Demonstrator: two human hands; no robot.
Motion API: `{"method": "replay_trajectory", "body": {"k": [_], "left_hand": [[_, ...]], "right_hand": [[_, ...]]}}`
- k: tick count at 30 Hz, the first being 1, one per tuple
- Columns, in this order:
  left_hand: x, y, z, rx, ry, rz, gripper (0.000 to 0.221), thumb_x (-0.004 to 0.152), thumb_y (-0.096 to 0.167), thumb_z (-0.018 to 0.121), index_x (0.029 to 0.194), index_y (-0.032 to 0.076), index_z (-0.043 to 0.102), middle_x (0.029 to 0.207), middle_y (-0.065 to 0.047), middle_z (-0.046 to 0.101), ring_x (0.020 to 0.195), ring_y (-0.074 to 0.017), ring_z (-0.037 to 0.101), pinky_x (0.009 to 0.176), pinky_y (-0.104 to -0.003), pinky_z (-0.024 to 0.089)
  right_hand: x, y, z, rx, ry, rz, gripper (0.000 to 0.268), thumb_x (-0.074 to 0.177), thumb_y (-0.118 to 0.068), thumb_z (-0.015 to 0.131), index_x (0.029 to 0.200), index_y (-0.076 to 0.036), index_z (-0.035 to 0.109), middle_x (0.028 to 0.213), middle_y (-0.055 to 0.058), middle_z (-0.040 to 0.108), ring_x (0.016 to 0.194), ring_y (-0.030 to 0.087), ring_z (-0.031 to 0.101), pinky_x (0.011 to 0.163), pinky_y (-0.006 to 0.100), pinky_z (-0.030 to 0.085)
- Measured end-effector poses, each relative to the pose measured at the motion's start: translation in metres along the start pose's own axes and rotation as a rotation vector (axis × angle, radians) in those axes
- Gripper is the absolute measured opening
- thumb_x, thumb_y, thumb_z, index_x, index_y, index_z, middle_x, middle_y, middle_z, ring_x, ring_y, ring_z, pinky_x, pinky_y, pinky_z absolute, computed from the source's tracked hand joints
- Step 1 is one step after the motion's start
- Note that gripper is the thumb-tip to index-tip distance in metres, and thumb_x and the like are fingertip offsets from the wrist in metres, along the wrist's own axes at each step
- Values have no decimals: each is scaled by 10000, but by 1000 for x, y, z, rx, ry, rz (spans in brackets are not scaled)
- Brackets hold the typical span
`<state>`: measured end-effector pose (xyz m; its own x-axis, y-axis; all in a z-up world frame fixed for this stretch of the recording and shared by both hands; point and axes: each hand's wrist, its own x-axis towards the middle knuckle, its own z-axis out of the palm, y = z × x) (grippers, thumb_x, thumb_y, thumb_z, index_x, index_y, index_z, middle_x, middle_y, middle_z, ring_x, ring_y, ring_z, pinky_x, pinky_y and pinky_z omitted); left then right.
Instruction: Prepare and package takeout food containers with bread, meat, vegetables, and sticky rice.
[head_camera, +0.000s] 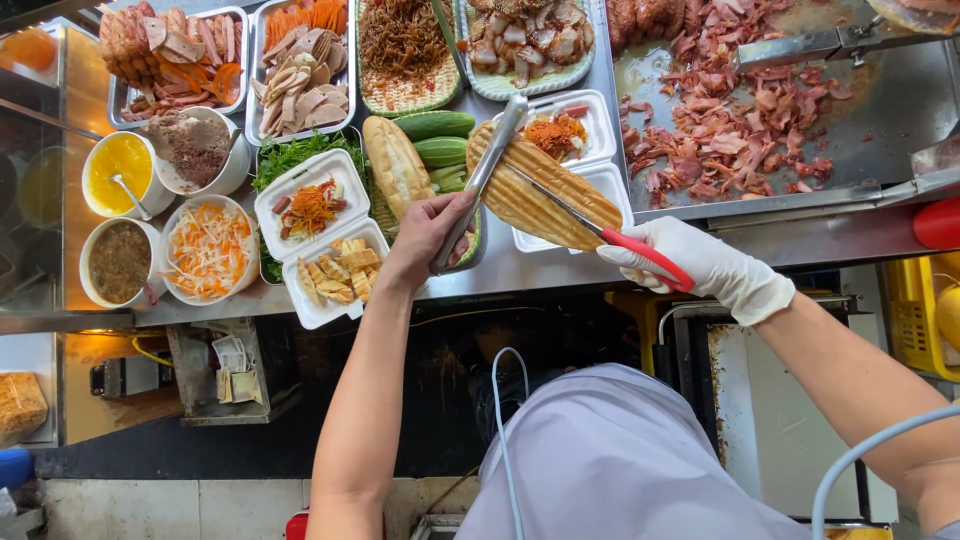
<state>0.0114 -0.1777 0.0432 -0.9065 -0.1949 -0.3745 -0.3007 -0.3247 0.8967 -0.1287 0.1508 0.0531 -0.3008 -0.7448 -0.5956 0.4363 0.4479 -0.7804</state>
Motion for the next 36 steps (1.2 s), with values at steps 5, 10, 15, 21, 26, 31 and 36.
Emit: {"method": "replay_trajectory", "body": {"k": [5, 10, 15, 21, 26, 31, 36], "left_hand": [[-6, 9, 2, 83, -36, -56, 328, 1014, 344, 662, 979, 22, 709, 720, 4, 597, 481, -61, 545, 379, -217, 393], [-3, -3, -4, -4, -91, -113, 335, 1021, 359, 655, 931, 37, 686, 718, -1, 595, 489, -66, 562, 393, -216, 414], [-4, 0, -3, 54, -58, -112, 329, 1013, 340, 667, 957, 19, 713, 685, -2, 594, 468, -64, 546, 379, -210, 399], [-4, -28, -29, -68, 288, 122, 360, 1033, 324, 687, 915, -16, 700, 685, -39, 615, 456, -93, 552, 360, -244, 412], [-16, -67, 13, -324, 468, 246, 298, 997, 313, 685, 936, 22, 691, 705, -42, 627, 452, -127, 587, 361, -265, 439], [-34, -99, 69, -472, 453, 125, 304, 1005, 319, 672, 912, 30, 676, 707, -31, 613, 455, -123, 583, 356, -270, 438], [-47, -107, 69, -368, 516, 120, 283, 991, 299, 667, 988, 25, 737, 692, -31, 603, 440, -105, 559, 350, -259, 415]], "right_hand": [[-8, -7, 3, -121, 46, 16, 269, 932, -348, 696, 880, -84, 704, 598, -35, 499, 462, 58, 428, 410, 239, 330], [-5, 2, -2, 79, -109, 20, 278, 918, -374, 695, 879, -101, 669, 644, -74, 541, 499, 32, 470, 427, 224, 361], [-16, -12, 11, -209, 55, 22, 343, 961, -354, 714, 830, -48, 631, 598, -41, 483, 460, 58, 404, 417, 243, 310], [-25, 10, -12, -18, -149, -23, 440, 919, -320, 620, 1312, -125, 645, 656, -64, 478, 526, 51, 452, 469, 237, 405], [-22, 59, 13, 201, -18, -57, 512, 1016, -362, 521, 1415, -44, 558, 713, -55, 484, 590, 57, 466, 550, 237, 427], [-3, 76, 30, 395, -26, -190, 530, 996, -327, 557, 1447, -56, 496, 769, -49, 515, 643, 50, 497, 605, 252, 480], [-9, 71, 40, 284, 125, -85, 481, 1023, -381, 581, 1345, -26, 617, 687, -59, 459, 543, 50, 441, 476, 250, 393]]}}
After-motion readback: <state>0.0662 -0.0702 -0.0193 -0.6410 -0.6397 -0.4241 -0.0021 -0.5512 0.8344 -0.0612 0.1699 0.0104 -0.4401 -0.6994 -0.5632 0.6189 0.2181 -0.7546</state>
